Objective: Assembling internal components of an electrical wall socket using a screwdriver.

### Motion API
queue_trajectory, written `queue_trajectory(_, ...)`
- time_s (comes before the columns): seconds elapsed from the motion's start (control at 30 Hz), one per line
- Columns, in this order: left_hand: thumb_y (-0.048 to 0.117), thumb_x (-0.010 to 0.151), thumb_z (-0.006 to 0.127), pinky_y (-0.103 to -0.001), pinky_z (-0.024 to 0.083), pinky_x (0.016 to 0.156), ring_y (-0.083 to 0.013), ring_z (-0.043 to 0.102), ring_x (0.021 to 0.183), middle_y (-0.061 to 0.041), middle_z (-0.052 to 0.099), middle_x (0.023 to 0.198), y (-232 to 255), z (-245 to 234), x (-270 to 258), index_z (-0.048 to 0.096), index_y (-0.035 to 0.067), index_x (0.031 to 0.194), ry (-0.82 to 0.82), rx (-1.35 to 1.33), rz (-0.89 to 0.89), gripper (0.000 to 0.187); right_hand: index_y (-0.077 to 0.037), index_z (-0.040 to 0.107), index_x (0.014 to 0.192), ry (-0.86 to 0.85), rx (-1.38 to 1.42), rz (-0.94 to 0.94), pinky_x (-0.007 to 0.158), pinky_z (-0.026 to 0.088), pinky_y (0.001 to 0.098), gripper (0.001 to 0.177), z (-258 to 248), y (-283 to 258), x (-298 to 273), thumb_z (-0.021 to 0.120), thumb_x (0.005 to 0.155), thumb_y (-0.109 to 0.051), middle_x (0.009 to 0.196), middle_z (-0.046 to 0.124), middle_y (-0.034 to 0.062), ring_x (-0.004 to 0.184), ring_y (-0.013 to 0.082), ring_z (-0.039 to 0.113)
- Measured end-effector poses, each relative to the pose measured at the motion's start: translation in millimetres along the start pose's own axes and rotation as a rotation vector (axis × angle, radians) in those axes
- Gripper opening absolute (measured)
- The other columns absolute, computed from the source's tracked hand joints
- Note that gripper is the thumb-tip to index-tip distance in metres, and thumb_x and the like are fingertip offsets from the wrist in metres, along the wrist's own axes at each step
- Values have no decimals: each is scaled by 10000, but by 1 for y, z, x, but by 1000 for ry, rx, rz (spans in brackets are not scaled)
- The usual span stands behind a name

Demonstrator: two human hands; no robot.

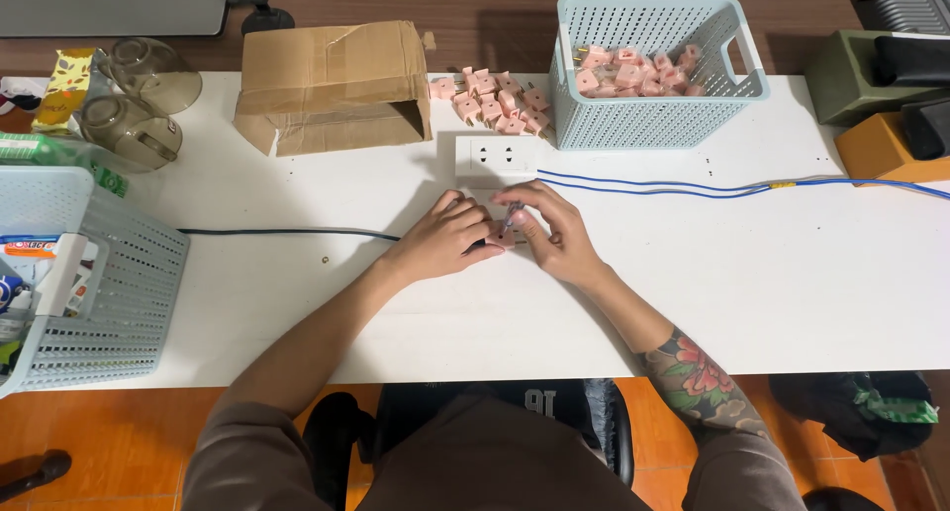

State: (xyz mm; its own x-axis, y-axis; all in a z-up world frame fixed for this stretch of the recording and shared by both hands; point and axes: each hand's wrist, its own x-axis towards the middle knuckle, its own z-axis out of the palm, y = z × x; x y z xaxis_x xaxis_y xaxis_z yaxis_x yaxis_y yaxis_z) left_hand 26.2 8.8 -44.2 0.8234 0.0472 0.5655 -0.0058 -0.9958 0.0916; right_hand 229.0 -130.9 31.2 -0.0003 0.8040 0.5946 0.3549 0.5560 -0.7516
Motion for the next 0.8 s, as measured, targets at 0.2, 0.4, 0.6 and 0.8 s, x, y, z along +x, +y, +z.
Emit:
queue_trajectory(0.2, 476, 1123, 749, -477, 494, 1076, -218, 689, 1039, -31, 666, 1003, 0, 2, 1, 759, 133, 1123, 17, 48, 20, 343, -64, 794, 1325, 37, -117, -93, 1041, 579, 408, 227, 1, 10, -6, 766, 1112, -137, 1113, 629, 72, 1083, 223, 644)
queue_trajectory(0.4, 479, 1114, 754, -467, 496, 1071, -212, 681, 1032, -27, 646, 990, -1, 4, -1, 742, 140, 1093, 12, 26, 22, 340, 32, 729, 1429, 58, 23, -32, 1040, 610, 511, 305, 4, -4, -5, 584, 1173, -46, 1218, 736, 209, 1151, 334, 739)
queue_trajectory(0.6, 462, 1123, 744, -481, 503, 1094, -213, 698, 1047, -29, 672, 1008, 0, 4, -2, 774, 141, 1188, -3, 29, 15, 329, -50, 777, 1358, 48, -113, -95, 1050, 592, 472, 247, 3, 6, -10, 738, 1118, -95, 1131, 676, 112, 1097, 275, 705)
queue_trajectory(0.8, 458, 1109, 765, -473, 507, 1095, -211, 699, 1027, -37, 674, 997, 3, -1, 1, 779, 130, 1200, -8, 24, 4, 340, -62, 749, 1422, 19, -87, -73, 1146, 544, 586, 312, 6, -4, -7, 718, 1114, -103, 1408, 708, 187, 1292, 358, 702)
